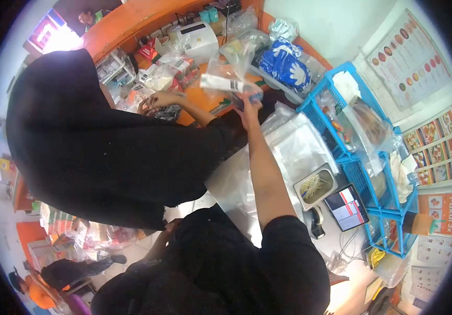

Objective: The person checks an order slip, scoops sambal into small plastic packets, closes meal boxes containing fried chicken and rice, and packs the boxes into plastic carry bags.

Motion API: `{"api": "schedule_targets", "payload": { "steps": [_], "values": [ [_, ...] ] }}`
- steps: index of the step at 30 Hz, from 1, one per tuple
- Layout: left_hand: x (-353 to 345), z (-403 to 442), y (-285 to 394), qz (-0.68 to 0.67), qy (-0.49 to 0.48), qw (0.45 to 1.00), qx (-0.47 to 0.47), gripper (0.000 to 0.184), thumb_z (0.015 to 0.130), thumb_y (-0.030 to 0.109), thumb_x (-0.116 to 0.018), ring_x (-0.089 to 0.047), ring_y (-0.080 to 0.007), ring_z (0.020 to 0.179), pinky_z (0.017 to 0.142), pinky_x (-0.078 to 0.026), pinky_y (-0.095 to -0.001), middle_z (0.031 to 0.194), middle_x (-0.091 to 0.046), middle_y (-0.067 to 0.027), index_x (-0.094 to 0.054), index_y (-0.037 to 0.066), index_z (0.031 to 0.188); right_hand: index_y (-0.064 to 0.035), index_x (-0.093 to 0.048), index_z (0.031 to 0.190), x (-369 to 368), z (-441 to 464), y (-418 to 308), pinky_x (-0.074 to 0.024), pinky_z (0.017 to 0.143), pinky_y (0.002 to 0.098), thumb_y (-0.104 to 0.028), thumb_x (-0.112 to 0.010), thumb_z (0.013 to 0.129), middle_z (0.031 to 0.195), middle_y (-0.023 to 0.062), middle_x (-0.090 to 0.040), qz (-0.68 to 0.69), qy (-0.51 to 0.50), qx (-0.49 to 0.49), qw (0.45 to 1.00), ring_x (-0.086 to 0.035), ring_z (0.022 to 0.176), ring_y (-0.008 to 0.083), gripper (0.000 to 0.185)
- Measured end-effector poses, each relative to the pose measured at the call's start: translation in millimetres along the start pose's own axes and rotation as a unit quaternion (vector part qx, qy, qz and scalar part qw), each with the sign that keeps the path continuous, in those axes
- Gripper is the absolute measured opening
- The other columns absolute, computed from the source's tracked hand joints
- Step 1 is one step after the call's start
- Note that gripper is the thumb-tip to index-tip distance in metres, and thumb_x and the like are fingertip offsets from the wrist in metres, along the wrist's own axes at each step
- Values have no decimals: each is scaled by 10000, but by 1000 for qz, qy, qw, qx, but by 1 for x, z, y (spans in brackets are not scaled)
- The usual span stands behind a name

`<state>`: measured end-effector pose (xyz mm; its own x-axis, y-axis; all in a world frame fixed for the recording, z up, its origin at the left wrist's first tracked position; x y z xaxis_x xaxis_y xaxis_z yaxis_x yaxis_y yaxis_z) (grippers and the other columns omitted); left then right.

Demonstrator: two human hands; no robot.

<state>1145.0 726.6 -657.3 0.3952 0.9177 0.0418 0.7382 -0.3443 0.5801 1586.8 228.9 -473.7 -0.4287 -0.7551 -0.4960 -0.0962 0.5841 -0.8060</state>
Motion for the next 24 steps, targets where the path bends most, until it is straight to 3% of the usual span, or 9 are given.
{"api": "schedule_targets", "payload": {
  "steps": [2, 5, 6, 9, 11, 13, 16, 20, 24],
  "values": [
    [4, -11, 5, 32, 14, 999, 14, 434, 1001, 345, -562, -589, -262, 1211, 1032, -456, -370, 1295, -641, -156, -630, 43, 1305, -236, -54, 1583, -9, 0, 14, -312, 1091, 701, -676, -660, 871, 1637, 222, -148, -37, -63, -94, 993, -240, 1428, 561, 1034],
    [5, -8, 18, 67, 12, 998, 12, 428, 1004, 339, -555, -596, -262, 1194, 1019, -462, -370, 1276, -647, -154, -631, 41, 1302, -258, -26, 1614, 2, -6, 16, -344, 1093, 665, -675, -649, 878, 1666, 186, -114, -204, -75, -140, 966, -246, 1439, 550, 1051],
    [4, -5, 22, 78, 6, 997, 10, 426, 1005, 337, -553, -599, -262, 1188, 1015, -464, -370, 1269, -649, -153, -631, 40, 1301, -205, -357, 1519, 10, -12, 14, -498, 975, 556, -589, -673, 898, 1536, 159, -381, -226, -40, -105, 968, -498, 1297, 429, 796],
    [-5, 8, 38, 133, -29, 991, -5, 420, 1009, 331, -546, -606, -263, 1171, 1001, -471, -370, 1250, -656, -150, -631, 38, 1298, -102, -459, 1451, 27, -45, 22, -569, 917, 456, -468, -641, 964, 1472, 179, -484, -145, -54, -94, 984, -632, 1179, 354, 635],
    [-12, 20, 46, 190, -57, 980, -11, 416, 1011, 327, -542, -610, -263, 1159, 992, -475, -370, 1237, -661, -149, -631, 37, 1296, -61, -565, 1315, 41, -95, 26, -607, 792, 386, -392, -617, 993, 1273, 143, -616, -77, -67, -56, 993, -704, 993, 262, 465],
    [-14, 34, 63, 263, -99, 960, -14, 413, 1013, 323, -537, -615, -264, 1148, 983, -479, -369, 1224, -665, -147, -631, 36, 1294, -67, -559, 1314, 62, -163, 46, -603, 747, 361, -333, -599, 998, 1158, 111, -646, -76, -104, -42, 991, -696, 905, 219, 414],
    [-33, 53, 73, 396, -192, 898, -1, 407, 1017, 317, -530, -622, -264, 1130, 970, -486, -369, 1205, -672, -145, -632, 34, 1291, -67, -617, 1250, 81, -288, 89, -582, 682, 325, -243, -587, 979, 1062, 84, -682, -208, -165, -117, 957, -669, 806, 174, 324],
    [-77, 65, 89, 553, -298, 777, 18, 400, 1021, 308, -521, -632, -265, 1107, 952, -494, -369, 1180, -681, -142, -632, 31, 1287, -68, -664, 1202, 106, -442, 119, -566, 717, 306, -252, -639, 969, 1021, 71, -693, -152, -242, -208, 935, -662, 856, 163, 298],
    [-145, 53, 103, 672, -368, 643, -6, 393, 1026, 300, -512, -641, -266, 1084, 934, -503, -369, 1154, -689, -139, -632, 29, 1283, -73, -648, 1254, 180, -542, 102, -540, 776, 283, -283, -645, 995, 1025, 61, -690, -89, -100, -117, 984, -649, 904, 143, 334]
  ]
}}
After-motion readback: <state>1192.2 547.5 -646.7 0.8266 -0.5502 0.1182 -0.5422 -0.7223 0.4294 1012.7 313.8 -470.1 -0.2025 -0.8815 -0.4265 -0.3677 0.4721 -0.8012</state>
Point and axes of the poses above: each hand's wrist, its own z-axis towards the middle knuckle, its own x-axis out of the back of the hand, y = z × x, the point moved 8 cm from there along z, towards the middle knuckle
